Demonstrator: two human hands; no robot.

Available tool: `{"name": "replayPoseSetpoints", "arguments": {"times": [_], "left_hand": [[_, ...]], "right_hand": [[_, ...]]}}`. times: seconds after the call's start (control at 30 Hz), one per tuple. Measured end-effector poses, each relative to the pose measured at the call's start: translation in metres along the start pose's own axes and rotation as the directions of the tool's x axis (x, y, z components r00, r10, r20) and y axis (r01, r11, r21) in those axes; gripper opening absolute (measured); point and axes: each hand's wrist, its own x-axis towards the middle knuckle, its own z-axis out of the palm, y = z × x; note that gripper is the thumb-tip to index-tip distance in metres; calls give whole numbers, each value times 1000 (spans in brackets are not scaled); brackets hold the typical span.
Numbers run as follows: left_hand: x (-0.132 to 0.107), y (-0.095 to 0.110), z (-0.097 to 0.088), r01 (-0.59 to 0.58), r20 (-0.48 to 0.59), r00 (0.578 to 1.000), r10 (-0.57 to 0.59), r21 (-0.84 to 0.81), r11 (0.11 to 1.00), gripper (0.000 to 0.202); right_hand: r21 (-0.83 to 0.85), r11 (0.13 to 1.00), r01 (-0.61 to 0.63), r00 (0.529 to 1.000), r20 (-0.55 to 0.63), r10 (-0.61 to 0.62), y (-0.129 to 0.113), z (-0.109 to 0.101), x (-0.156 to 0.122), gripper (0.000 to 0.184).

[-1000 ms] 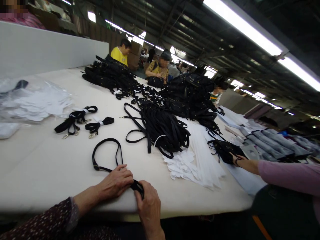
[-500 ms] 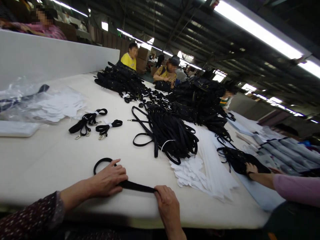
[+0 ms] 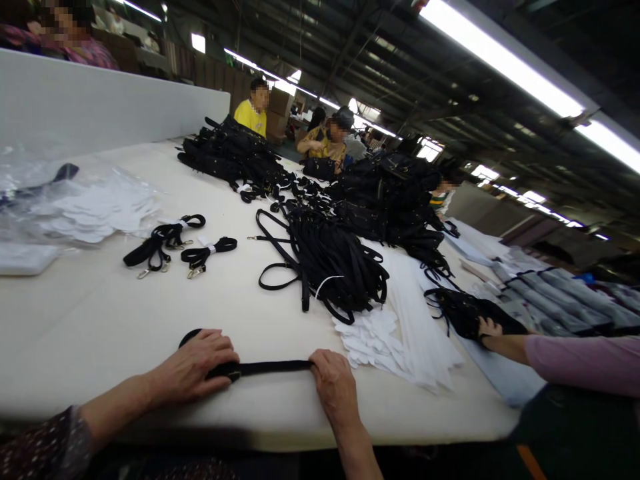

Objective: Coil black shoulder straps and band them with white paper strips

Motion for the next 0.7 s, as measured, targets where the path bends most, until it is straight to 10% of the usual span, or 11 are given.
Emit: {"name": "replayPoseSetpoints", "arguments": {"times": [0.4,0.7], "left_hand": [[-3,13,31,70,-161,985,-58,70,995,14],[-6,15,34,0,-138,990,9,64,998,14]], "right_hand": [[153,978,-138,980,-121,157,-20,-13,-15,26],[-71,905,-419,899,105,425,-65,-10,2,49]]}}
